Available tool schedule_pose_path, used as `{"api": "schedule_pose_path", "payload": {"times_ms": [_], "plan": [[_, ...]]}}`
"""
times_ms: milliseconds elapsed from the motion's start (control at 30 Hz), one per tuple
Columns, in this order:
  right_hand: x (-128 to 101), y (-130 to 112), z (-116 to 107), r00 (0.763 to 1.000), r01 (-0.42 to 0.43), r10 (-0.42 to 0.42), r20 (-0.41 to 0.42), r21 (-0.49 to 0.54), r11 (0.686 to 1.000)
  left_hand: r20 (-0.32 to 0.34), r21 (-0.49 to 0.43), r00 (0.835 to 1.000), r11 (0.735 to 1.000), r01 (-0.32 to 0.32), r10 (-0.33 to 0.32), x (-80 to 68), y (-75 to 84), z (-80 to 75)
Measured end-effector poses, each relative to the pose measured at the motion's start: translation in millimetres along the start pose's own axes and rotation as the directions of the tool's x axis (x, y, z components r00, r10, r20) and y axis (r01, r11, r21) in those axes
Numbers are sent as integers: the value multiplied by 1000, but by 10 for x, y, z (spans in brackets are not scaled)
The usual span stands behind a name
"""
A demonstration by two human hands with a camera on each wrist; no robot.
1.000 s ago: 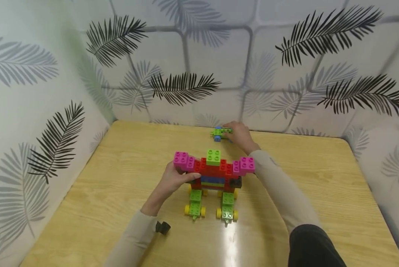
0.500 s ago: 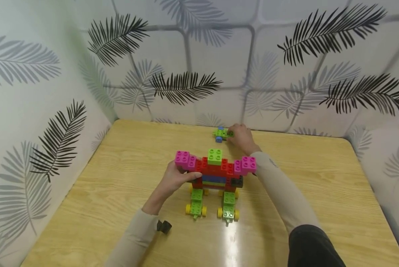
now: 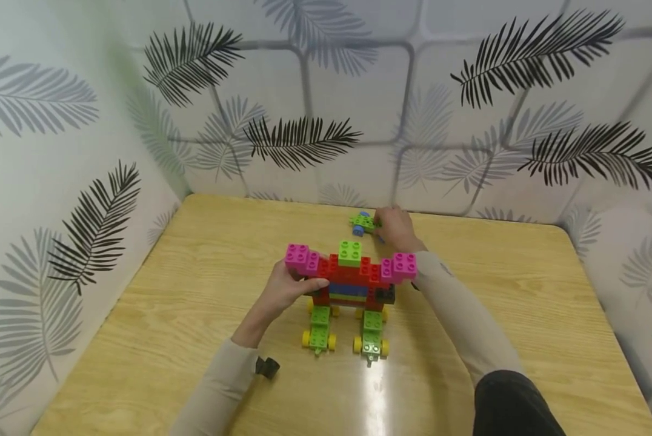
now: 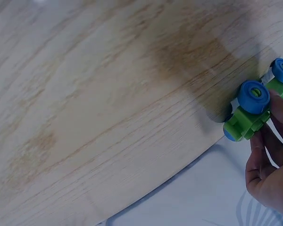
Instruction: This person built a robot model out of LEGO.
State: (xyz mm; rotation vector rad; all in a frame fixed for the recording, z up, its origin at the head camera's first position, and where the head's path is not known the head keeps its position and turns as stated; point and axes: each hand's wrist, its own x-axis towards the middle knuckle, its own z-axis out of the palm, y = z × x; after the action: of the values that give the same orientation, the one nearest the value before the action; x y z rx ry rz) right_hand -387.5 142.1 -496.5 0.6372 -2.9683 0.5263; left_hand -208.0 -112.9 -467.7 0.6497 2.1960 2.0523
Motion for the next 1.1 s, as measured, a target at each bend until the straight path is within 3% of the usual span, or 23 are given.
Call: {"api": "schedule_pose_path", "payload": {"times_ms": [333,733,867,1100], "plan": [[-155,15,-307,997,59,-56,-45,58,997,-1,5,1000,1000,20,-20,37,21,0],[-330,-291,-827,977,159,-144,-157,92,983,-20,-4,1000,1000,20,-20,17,-11,5],[-421,-464,-1048,954,235,-214,-208,80,969,-21,-4,1000,1000,19,-19,13,-13,7],[-604,-688,-1324,886,387,-361,-291,35,921,-20,-5,1000,1000,18,-18,12,21,17]]}}
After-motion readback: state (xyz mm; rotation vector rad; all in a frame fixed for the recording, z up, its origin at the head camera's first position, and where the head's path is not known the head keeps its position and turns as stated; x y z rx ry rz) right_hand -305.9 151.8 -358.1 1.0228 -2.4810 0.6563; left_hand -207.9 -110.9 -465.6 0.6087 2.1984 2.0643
